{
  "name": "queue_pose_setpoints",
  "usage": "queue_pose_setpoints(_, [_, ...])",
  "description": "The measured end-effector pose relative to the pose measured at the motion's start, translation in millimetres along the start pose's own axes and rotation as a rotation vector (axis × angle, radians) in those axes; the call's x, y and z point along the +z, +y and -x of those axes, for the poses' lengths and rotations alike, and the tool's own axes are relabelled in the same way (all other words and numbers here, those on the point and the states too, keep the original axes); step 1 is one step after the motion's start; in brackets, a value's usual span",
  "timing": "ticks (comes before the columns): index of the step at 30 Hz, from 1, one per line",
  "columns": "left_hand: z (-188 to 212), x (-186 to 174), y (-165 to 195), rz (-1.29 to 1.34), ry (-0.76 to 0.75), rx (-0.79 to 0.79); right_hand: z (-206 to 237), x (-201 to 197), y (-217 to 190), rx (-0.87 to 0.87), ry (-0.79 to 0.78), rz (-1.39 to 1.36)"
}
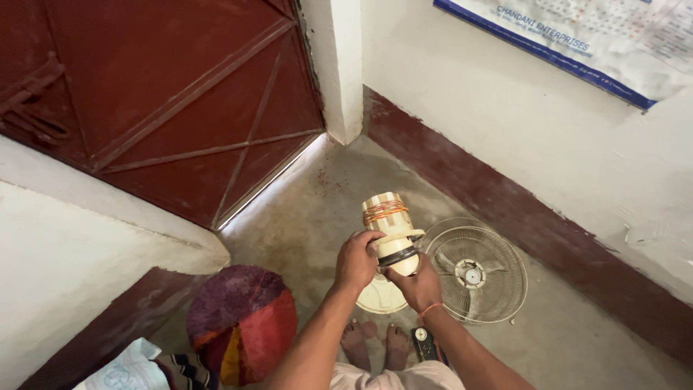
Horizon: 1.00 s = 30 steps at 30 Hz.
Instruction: The person works on a pedestal fan motor on the floor, unscrewing and separating the motor housing, removing and repositioning the rotor and housing components, and pressing parts back together by hand. A multimeter lies on the floor nearby as they reassemble the fan motor unit.
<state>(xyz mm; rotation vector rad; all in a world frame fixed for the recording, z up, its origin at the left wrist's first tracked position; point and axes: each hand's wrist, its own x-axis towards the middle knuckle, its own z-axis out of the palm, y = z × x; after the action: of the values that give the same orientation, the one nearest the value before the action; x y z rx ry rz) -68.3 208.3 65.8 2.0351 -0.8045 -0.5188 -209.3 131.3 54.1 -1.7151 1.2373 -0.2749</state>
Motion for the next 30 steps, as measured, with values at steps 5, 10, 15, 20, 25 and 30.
queue_pose_setpoints(5, [13, 13, -7, 0.04, 0.122, -0.068, -5, -5, 3, -0.049, 0.013, 0.192])
queue_pose_setpoints(10, [12, 8, -7, 0.012, 0.08, -0.098, -5, -3, 3, -0.175, 0.105, 0.311])
queue_pose_setpoints(15, [10, 2, 0, -0.016, 0.054, -0.116, -6, -2, -1, -0.164, 0.125, 0.357])
queue_pose_setpoints(20, [9, -4, 1, 0.04, 0.009, -0.175, -12, -1, 1, -0.09, 0.089, 0.324])
queue_pose_setpoints(25, [6, -8, 5, 0.019, -0.031, -0.258, -15, 0, 3, -0.077, 0.08, 0.206])
queue_pose_setpoints(30, [4, -9, 7, 0.016, -0.03, -0.279, -16, 2, -10, 0.142, -0.091, -0.324])
